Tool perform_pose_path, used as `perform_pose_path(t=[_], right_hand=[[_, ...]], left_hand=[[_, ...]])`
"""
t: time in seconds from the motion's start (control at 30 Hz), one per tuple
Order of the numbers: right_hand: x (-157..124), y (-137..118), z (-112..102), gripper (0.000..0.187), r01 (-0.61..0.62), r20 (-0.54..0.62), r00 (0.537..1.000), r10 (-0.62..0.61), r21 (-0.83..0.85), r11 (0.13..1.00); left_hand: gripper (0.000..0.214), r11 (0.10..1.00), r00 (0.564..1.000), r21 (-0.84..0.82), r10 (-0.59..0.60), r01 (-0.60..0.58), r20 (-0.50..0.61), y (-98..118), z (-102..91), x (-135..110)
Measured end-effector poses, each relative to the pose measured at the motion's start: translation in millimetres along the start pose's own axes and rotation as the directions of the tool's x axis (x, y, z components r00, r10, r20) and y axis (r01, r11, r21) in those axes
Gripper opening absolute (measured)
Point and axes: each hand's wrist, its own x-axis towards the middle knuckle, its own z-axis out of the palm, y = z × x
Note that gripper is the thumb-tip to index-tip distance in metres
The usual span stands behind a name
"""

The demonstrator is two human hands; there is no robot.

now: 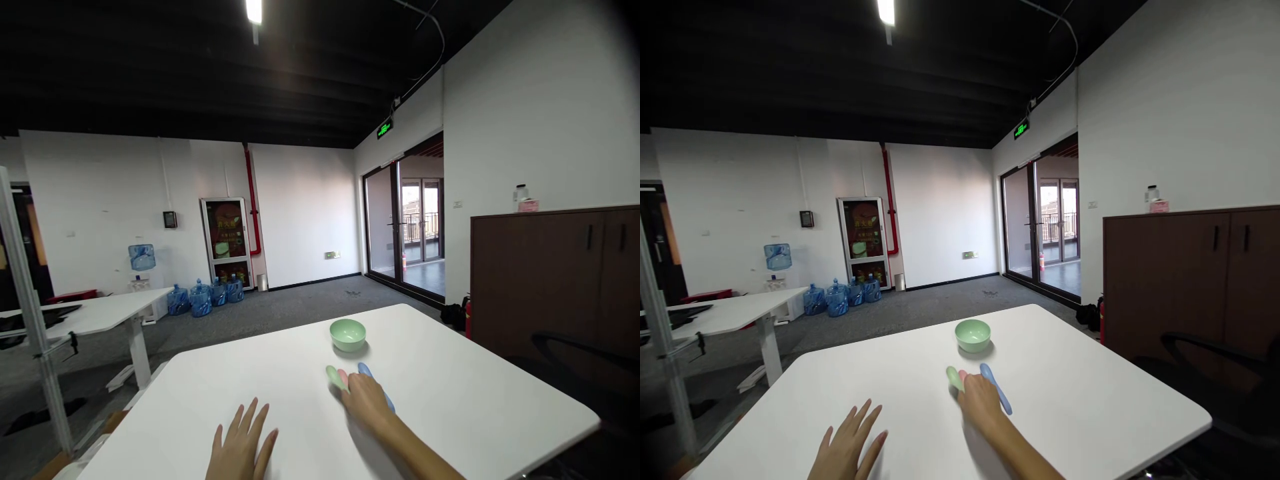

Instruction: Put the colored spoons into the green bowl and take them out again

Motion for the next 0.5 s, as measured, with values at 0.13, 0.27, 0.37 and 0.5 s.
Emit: perform_pose_path(t=[0.13, 0.27, 0.37, 0.5], right_hand=[[11, 40, -26, 0.031, -0.093, -0.052, 0.995, 0.091, -0.049, 0.994], [27, 86, -40, 0.033, -0.175, -0.081, 0.983, 0.165, -0.14, 0.975], [34, 114, -40, 0.033, -0.216, -0.073, 0.976, 0.207, -0.172, 0.961], [38, 137, -35, 0.033, -0.249, -0.055, 0.969, 0.243, -0.178, 0.952]], left_hand=[[0.054, 1.0, 1.0, -0.015, 0.011, -0.011, -0.023, 0, 1.8, -1], [0.054, 1.0, 1.0, -0.011, 0.008, -0.009, -0.021, 4, -0.8, -1], [0.054, 1.0, 1.0, -0.007, 0.006, -0.006, -0.009, 5, -3.0, 0], [0.055, 1.0, 1.0, -0.002, 0.005, -0.005, 0.003, 5, -3.6, 0]])
